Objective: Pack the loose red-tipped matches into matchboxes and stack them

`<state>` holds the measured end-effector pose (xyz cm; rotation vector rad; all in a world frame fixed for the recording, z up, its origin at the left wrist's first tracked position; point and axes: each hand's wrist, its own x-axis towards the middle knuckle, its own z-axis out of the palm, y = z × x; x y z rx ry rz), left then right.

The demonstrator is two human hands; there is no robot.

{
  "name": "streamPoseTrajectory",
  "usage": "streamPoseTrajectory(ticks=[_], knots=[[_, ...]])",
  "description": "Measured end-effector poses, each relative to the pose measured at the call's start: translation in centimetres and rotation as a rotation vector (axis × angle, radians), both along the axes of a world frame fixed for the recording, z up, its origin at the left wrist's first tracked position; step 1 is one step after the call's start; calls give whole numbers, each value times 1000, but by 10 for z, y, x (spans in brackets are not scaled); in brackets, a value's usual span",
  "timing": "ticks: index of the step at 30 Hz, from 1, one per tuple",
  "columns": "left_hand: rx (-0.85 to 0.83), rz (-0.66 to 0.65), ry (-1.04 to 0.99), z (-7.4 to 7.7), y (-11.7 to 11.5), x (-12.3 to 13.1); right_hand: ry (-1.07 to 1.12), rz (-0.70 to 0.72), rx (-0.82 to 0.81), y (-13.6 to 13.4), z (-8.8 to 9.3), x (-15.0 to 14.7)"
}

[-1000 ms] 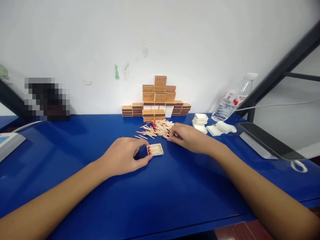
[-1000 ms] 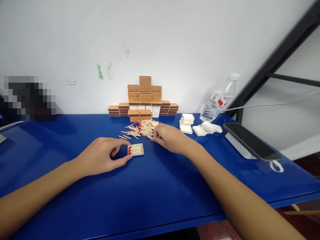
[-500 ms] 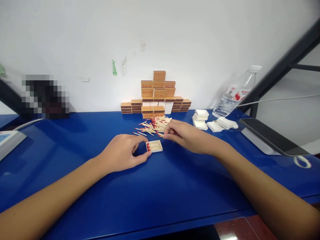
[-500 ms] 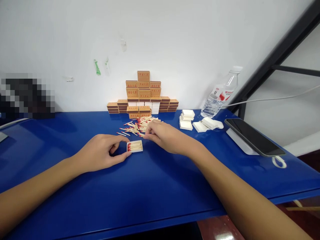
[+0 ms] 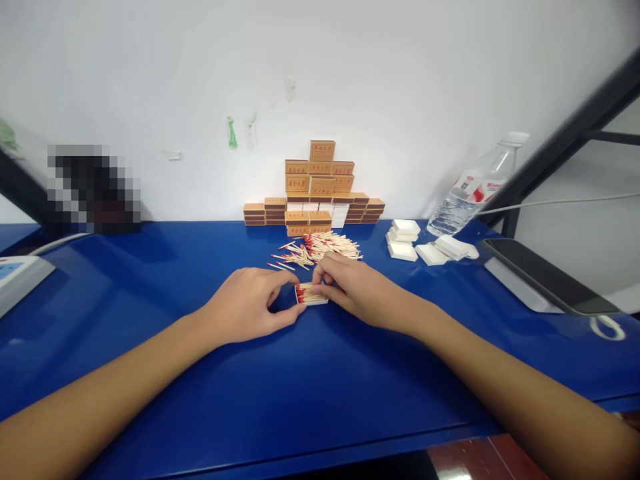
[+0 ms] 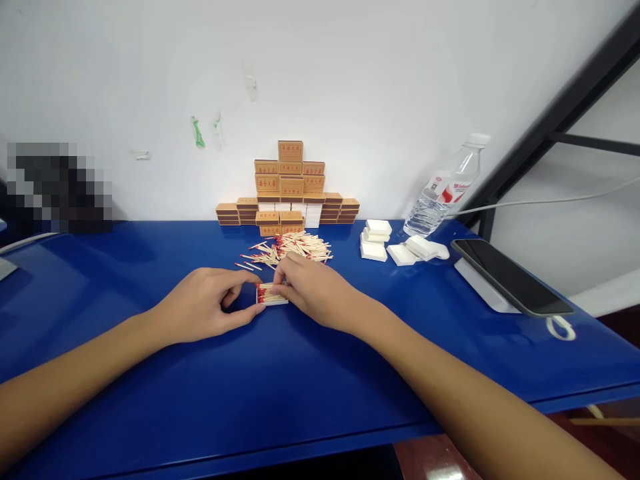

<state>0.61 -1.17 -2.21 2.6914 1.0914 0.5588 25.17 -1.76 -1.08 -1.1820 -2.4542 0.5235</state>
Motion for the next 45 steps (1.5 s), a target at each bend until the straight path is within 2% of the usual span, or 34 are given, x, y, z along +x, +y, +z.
streamPoseTrajectory(ticks=[8, 15, 26, 33, 41, 45], knots=[[5, -1, 5, -1, 0, -1, 45, 6, -26, -1, -1, -2], [-19, 17, 6, -1, 0, -1, 9, 39, 42, 3, 1, 4], [-22, 16, 14, 1, -1, 0, 3, 78, 137, 6, -5, 7], [-9, 5, 9, -1, 1, 0, 9, 45, 162, 2, -3, 5], [-6, 14, 9, -1, 0, 0, 27, 103, 167, -1, 4, 7], [-6, 15, 3, -1, -1, 0, 16, 77, 163, -2, 6, 7]])
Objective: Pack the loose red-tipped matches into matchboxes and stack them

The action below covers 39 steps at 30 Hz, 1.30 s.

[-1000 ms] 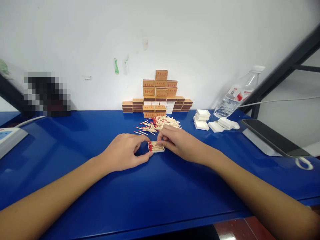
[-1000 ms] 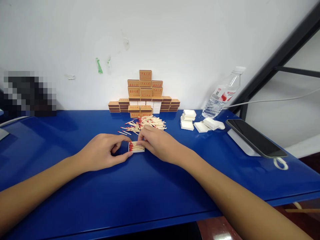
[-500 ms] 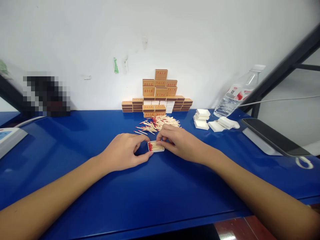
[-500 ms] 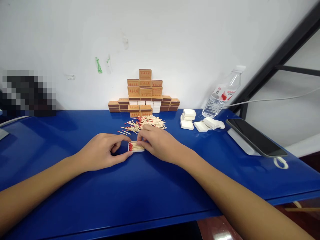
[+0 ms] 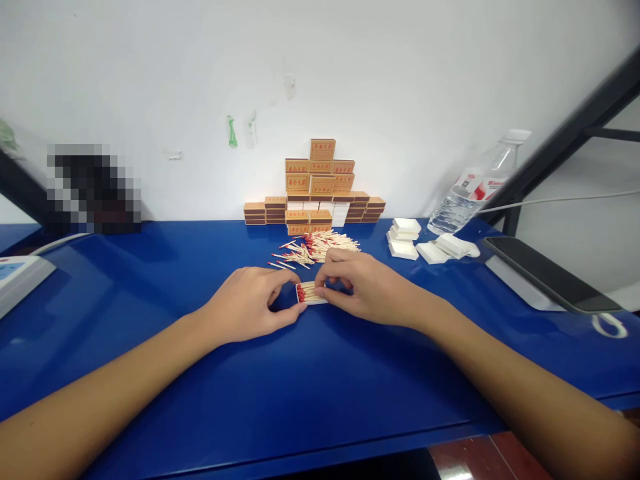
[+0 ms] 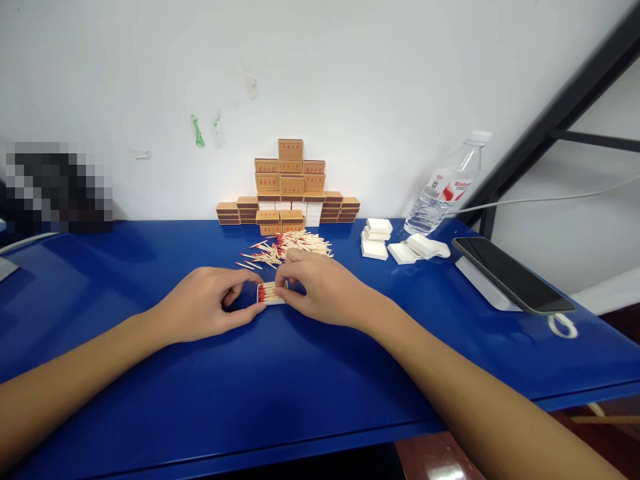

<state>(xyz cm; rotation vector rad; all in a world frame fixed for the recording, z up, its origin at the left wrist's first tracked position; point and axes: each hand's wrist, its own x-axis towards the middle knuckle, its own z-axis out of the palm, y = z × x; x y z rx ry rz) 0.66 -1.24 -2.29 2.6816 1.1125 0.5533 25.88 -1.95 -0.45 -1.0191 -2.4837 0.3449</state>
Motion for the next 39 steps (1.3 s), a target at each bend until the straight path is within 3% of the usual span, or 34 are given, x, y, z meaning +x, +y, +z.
streamPoseTrajectory(ticks=[12, 27, 36, 39], knots=[[7, -9, 4, 1, 0, -1, 3, -75, 40, 0, -7, -5], [17, -23, 1, 1, -1, 0, 17, 58, -14, -3, -2, -3], [17, -19, -10, 0, -1, -1, 31, 16, 31, 5, 1, 2], [32, -20, -54, -1, -1, 0, 49, -121, 95, 20, 11, 21]])
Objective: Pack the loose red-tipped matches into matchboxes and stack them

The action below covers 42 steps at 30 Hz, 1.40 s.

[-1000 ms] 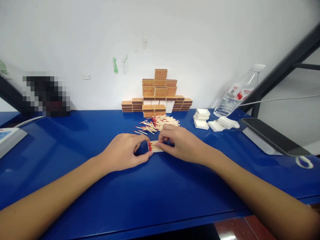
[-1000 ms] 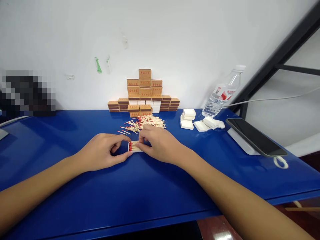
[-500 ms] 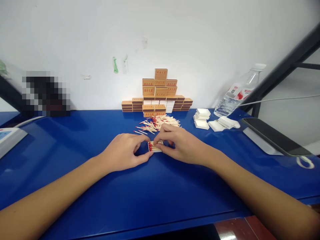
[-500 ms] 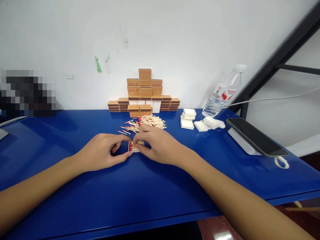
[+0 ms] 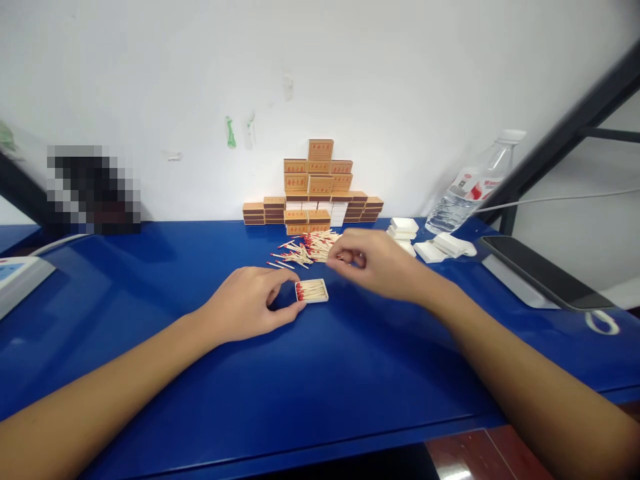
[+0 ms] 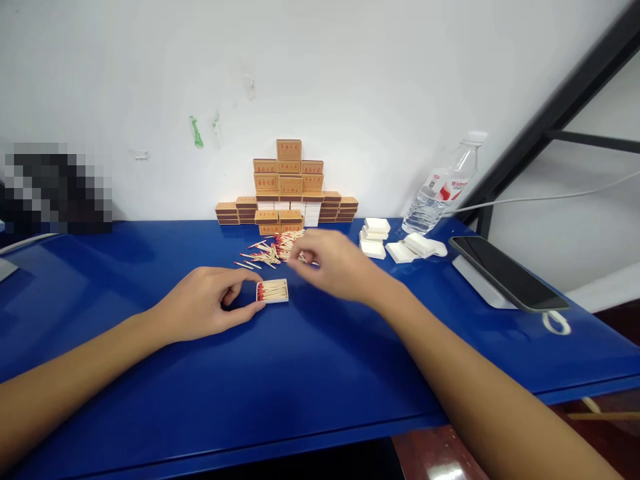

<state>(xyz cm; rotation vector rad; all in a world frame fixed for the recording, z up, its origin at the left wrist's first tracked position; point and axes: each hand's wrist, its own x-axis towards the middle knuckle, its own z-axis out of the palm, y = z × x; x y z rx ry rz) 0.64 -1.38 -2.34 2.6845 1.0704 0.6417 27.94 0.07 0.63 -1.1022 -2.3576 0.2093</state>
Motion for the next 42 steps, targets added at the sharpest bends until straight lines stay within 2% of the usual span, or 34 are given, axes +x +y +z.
streamPoseTrajectory(ticks=[4, 7, 9, 11, 15, 21, 24, 29, 33, 37, 40, 42], knots=[[19, 1, -51, 1, -3, 1, -99, -424, 84, 27, 12, 47], [-25, -10, 15, 2, -3, 1, -170, -686, 76, 39, 17, 83], [-38, 1, 23, 3, -3, 0, -179, -802, 56, 42, 18, 101], [-34, 24, 12, 3, -2, -1, -173, -857, 41, 43, 18, 112], [-49, 34, 37, 3, 0, -2, -140, -851, 49, 44, 11, 108], [-47, 47, 5, 3, 1, -1, 26, -688, 0, 51, -1, 62], [-38, 58, -7, 4, 0, -1, 130, -725, -48, 68, 3, 49], [-30, 45, -5, 1, 1, -3, 269, -875, -131, 112, 15, 44], [29, 84, -52, -2, 3, -5, 347, -882, -216, 130, 21, 38], [119, 163, -139, -1, 6, -6, 453, -867, -206, 120, 28, 41], [151, 220, -219, -1, 8, -6, 531, -839, -169, 92, 29, 45], [154, 241, -238, 0, 9, -6, 563, -776, -174, 66, 23, 39]])
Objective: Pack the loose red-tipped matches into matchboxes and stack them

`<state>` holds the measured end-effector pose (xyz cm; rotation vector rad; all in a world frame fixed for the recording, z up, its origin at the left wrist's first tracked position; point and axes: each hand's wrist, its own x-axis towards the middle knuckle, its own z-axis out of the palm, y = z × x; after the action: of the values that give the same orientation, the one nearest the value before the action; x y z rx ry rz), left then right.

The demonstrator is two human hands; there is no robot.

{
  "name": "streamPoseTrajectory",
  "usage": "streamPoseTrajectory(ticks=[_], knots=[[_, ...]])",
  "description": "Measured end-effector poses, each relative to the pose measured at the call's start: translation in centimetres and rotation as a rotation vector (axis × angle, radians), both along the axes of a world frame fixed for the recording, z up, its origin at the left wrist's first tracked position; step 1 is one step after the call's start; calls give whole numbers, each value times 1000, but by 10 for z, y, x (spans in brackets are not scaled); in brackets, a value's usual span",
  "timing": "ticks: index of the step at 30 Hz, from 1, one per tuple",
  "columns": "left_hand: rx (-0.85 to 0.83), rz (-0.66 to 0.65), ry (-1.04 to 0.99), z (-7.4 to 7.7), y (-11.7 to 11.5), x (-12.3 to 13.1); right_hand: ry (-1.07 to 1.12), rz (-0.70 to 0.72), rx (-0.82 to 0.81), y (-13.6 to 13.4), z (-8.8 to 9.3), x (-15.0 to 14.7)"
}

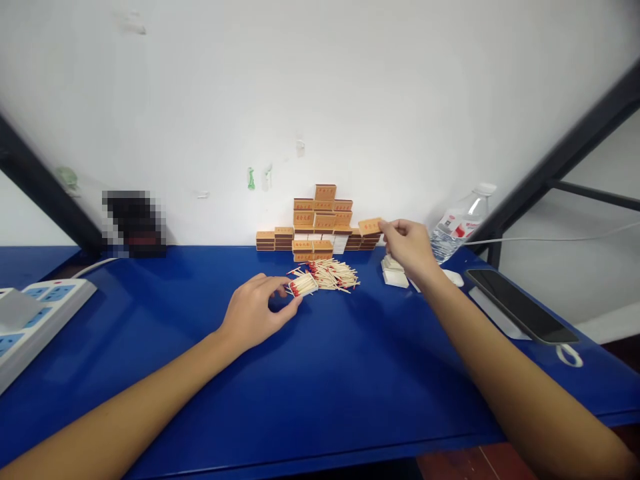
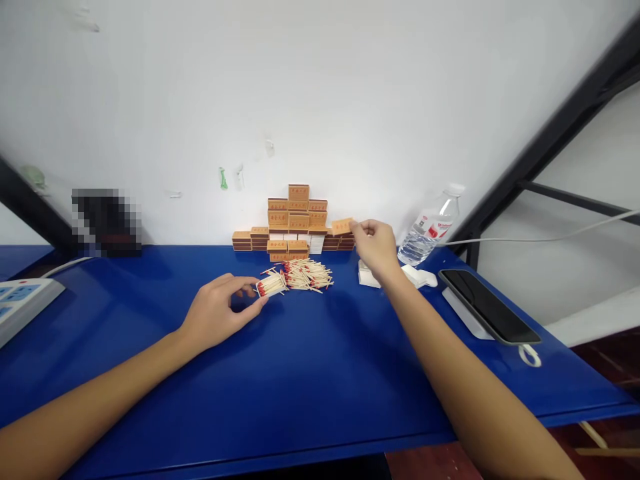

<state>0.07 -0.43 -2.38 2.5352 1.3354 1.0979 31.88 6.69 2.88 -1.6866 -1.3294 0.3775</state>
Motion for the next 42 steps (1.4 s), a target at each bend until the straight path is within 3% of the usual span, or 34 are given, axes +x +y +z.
streamPoseTrajectory(ticks=[4, 10, 15, 21, 33, 42], knots=[[-18, -7, -8, 0, 0, 0, 161, 394, -20, -46, -23, -31], [2, -36, -3, -3, 0, 0, 248, 569, -76, -61, -37, -59], [89, -67, -16, -7, 2, -1, 257, 639, -109, -61, -34, -55], [78, -83, -42, -5, 2, -2, 183, 709, -118, -64, -33, -55], [-134, -130, -299, 4, 1, 2, 176, 740, -237, -66, -29, -48], [-338, -149, -480, 5, 0, 5, 160, 790, -210, -68, -25, -47]])
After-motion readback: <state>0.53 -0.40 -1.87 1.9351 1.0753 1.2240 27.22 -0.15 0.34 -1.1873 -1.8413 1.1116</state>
